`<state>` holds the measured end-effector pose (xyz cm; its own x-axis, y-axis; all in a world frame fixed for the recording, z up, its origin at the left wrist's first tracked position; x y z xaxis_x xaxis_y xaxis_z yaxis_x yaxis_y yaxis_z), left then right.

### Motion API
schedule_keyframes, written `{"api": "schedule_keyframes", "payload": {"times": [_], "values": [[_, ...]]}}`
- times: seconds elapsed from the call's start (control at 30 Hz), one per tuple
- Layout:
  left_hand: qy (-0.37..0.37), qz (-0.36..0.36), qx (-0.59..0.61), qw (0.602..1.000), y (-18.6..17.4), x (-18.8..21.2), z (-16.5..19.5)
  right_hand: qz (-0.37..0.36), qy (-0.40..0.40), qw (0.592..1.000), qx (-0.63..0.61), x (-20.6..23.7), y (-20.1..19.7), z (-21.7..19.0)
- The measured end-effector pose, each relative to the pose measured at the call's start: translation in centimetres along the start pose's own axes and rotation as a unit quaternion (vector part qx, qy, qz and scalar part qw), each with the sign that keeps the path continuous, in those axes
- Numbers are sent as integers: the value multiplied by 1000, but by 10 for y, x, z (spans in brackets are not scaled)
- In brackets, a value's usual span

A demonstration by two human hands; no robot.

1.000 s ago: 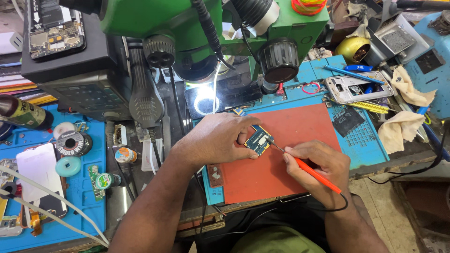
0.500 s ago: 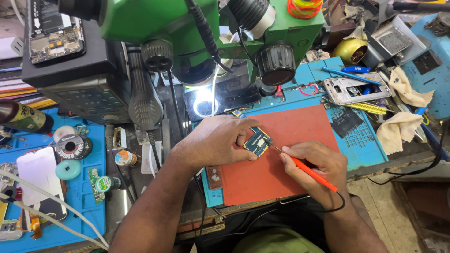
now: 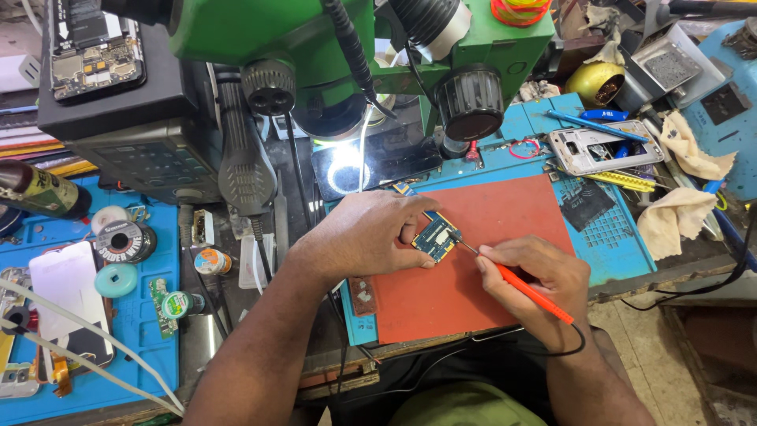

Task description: The person uses a soldering iron to work on a small circuit board placed on a red mat. They hold the board steady with the left hand while applying the soldering iron with the right hand, focusing on specific points on the board.

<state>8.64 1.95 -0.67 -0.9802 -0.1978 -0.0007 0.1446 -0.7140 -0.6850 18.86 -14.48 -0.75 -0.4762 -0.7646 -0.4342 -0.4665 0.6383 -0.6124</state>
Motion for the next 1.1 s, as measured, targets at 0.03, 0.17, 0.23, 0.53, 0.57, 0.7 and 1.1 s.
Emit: {"api": "schedule_keyframes", "payload": {"times": [0.03, 0.17, 0.23, 0.53, 0.57, 0.7, 1.1], "values": [[-6, -4, -1, 1000, 1, -1, -1, -1, 1, 1000, 1, 0, 0, 0], [-15, -11, -7, 1000, 2, -2, -2, 2, 7, 1000, 0, 1, -2, 1], [-1, -1, -1, 1000, 0, 0, 1, 8, 1, 1000, -1, 1, -3, 0], [22, 16, 9, 1000, -2, 1, 4, 1, 9, 1000, 0, 1, -2, 1], [12, 10, 5, 1000, -1, 0, 2, -2, 10, 1000, 3, 0, -1, 1], [-9, -7, -2, 1000, 3, -1, -1, -8, 27, 1000, -3, 2, -2, 4], [6, 6, 2, 1000, 0, 0, 1, -2, 8, 1000, -1, 0, -2, 2]]}}
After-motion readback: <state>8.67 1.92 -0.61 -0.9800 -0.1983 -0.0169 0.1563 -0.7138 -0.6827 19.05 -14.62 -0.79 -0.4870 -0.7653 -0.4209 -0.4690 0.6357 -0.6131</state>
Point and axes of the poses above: each hand's wrist, its own x-axis away from the middle knuckle, its own y-axis out of the palm, z = x × y, the point moved 9 cm from there along -x, towards the middle knuckle, and after that the axes turned 8 degrees about x, right-handed, at the moved point
